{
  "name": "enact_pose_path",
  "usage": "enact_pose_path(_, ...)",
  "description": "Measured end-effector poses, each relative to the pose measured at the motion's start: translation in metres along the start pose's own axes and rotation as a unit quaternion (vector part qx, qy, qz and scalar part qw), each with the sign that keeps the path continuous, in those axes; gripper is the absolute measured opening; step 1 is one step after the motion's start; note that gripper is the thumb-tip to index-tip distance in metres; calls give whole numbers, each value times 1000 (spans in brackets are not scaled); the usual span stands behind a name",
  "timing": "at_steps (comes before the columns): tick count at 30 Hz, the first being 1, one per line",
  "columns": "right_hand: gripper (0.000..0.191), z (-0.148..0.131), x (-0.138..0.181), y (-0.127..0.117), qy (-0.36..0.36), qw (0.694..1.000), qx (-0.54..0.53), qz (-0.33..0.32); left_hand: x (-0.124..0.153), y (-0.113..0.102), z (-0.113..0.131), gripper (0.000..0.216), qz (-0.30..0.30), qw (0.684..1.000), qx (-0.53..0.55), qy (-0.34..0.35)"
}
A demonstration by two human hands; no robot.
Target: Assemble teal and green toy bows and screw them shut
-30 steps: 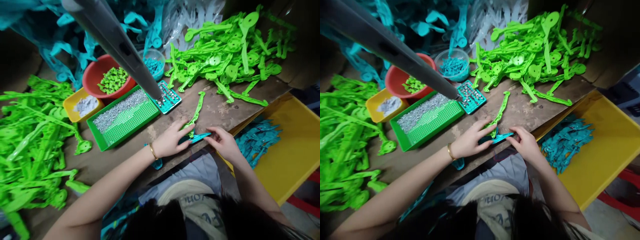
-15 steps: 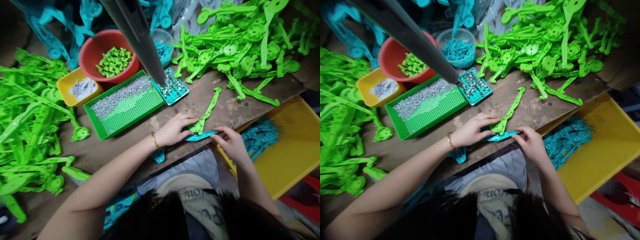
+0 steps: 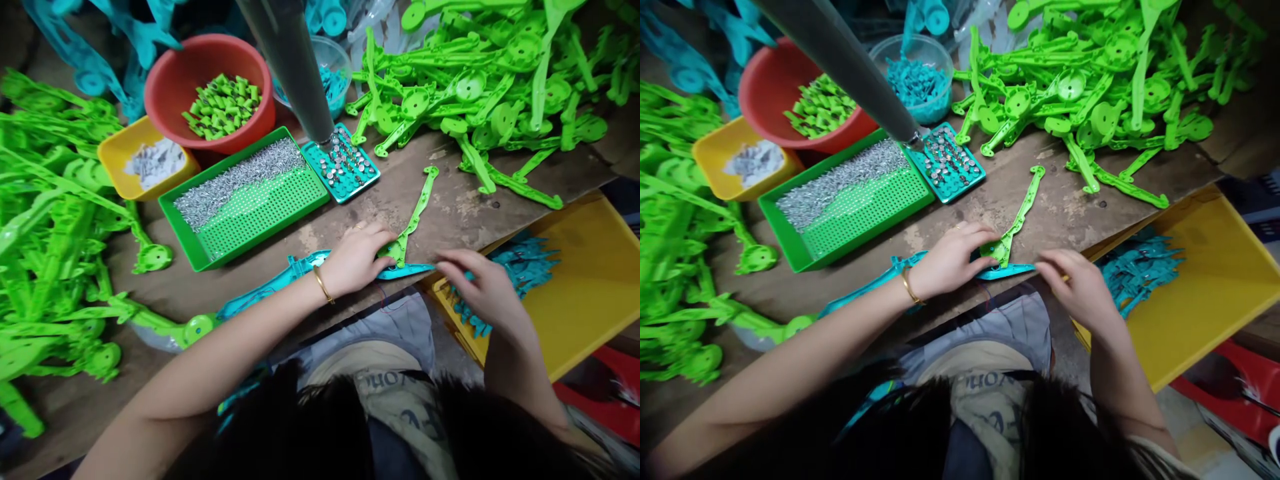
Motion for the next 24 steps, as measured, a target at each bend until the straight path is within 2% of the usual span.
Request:
enact_pose_path(2, 27, -9, 4, -23, 25, 994, -90, 49, -1, -5, 2, 32, -2, 1000, 13, -5)
enact_pose_path(3, 37, -14, 6, -30, 38, 984, -161, 63, -3, -10, 6, 30, 16, 999, 35, -10)
enact_pose_path(5, 60, -28, 7, -28, 55, 953, -294, 55, -5, -19, 19, 28, 75, 988, 132, -29)
enact_pose_path(6, 62, -35, 5, -23, 52, 940, -333, 57, -6, -22, 27, 28, 97, 972, 209, -48)
enact_pose_path(7, 57, -41, 2, -18, 43, 935, -345, 73, -7, -21, 36, 29, 103, 945, 300, -74)
enact_pose_path(9, 30, -48, -9, -9, 5, 941, -305, 144, -8, -9, 50, 33, 59, 867, 474, -141)
enact_pose_path(11, 13, -51, -21, -1, -48, 950, -228, 208, -8, 4, 55, 34, 14, 794, 567, -220)
enact_pose_path(12, 11, -49, -28, 3, -63, 954, -202, 214, -9, 8, 52, 32, 17, 778, 576, -252)
enact_pose_path(14, 13, -39, -40, 14, -48, 960, -212, 177, -13, 7, 38, 23, 73, 785, 544, -287)
enact_pose_path(17, 21, -19, -46, 27, 31, 946, -308, 98, -21, -3, 18, 13, 168, 824, 463, -281)
enact_pose_path(20, 29, -12, -46, 29, 72, 926, -364, 63, -26, -6, 13, 9, 188, 840, 427, -276)
enact_pose_path(24, 25, -5, -54, 29, 110, 901, -416, 62, -35, -3, 12, 7, 189, 850, 415, -264)
Point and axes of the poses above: each hand's wrist, its own x-axis away from the middle knuckle, its own y-axis out of the palm, z = x × y, the point moved 6 cm from there along -x, towards the middle knuckle, and after that the axes turned 11 degrees about z, right-handed, at the moved point
